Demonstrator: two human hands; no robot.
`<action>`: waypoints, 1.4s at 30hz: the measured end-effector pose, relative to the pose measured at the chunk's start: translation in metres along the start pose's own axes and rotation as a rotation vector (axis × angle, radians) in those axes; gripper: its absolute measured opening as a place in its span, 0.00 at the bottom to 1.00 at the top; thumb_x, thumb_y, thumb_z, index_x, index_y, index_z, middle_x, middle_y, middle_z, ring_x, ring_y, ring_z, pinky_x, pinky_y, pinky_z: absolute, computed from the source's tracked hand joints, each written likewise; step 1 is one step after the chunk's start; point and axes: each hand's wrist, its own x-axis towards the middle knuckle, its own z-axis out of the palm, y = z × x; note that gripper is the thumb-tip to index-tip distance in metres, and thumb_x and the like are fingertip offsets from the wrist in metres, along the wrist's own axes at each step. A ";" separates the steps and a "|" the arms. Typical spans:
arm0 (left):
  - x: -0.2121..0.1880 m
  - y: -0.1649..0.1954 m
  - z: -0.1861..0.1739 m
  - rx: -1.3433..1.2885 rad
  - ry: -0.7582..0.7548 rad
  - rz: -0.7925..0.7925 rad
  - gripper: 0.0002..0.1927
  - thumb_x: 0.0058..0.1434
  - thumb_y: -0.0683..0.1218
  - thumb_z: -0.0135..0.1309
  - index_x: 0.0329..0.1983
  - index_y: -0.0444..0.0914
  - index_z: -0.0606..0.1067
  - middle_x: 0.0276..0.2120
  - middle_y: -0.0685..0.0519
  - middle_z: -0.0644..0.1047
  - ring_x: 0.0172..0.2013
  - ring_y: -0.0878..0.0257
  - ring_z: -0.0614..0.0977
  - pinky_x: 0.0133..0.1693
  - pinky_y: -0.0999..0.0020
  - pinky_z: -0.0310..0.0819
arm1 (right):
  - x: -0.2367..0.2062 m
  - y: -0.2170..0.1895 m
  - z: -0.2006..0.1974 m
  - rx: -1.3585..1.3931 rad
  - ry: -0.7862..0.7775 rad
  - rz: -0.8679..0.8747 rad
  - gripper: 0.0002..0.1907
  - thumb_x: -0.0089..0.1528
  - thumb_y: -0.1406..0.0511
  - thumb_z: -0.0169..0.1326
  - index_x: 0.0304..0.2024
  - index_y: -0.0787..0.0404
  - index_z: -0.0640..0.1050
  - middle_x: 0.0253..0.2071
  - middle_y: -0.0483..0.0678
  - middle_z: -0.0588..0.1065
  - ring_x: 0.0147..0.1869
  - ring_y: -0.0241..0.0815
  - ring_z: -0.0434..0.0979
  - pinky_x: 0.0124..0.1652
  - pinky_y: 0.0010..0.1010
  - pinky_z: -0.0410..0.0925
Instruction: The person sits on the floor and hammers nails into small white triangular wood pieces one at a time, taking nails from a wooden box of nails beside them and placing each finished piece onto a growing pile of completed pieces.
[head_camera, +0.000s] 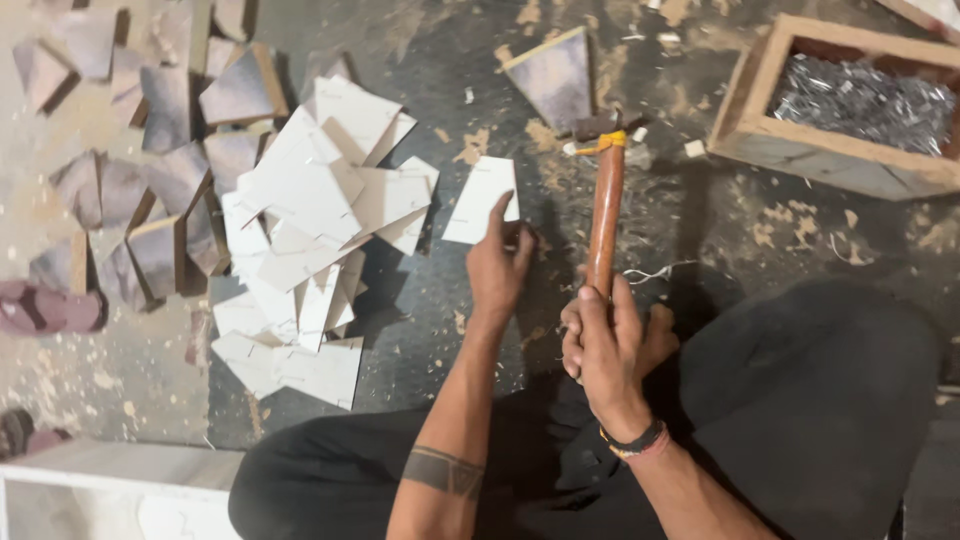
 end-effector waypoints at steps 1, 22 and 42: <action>0.002 -0.003 -0.006 -0.009 0.053 0.036 0.22 0.64 0.44 0.54 0.62 0.40 0.71 0.38 0.48 0.84 0.36 0.52 0.87 0.39 0.58 0.78 | 0.000 0.002 0.001 -0.011 -0.005 0.003 0.16 0.72 0.62 0.41 0.58 0.65 0.66 0.27 0.42 0.66 0.16 0.26 0.59 0.15 0.20 0.57; 0.058 -0.030 0.017 0.271 0.309 0.211 0.07 0.64 0.46 0.59 0.43 0.42 0.82 0.58 0.55 0.77 0.58 0.56 0.76 0.60 0.59 0.63 | 0.018 0.016 0.000 -0.206 0.021 0.043 0.19 0.71 0.61 0.40 0.61 0.64 0.66 0.26 0.42 0.65 0.16 0.26 0.58 0.15 0.19 0.56; 0.062 -0.027 0.020 0.271 0.283 0.130 0.08 0.61 0.48 0.60 0.41 0.44 0.84 0.58 0.56 0.77 0.58 0.56 0.75 0.59 0.58 0.63 | 0.017 0.024 -0.007 -0.660 -0.009 -0.218 0.23 0.70 0.59 0.47 0.66 0.62 0.67 0.31 0.47 0.72 0.27 0.37 0.68 0.25 0.34 0.63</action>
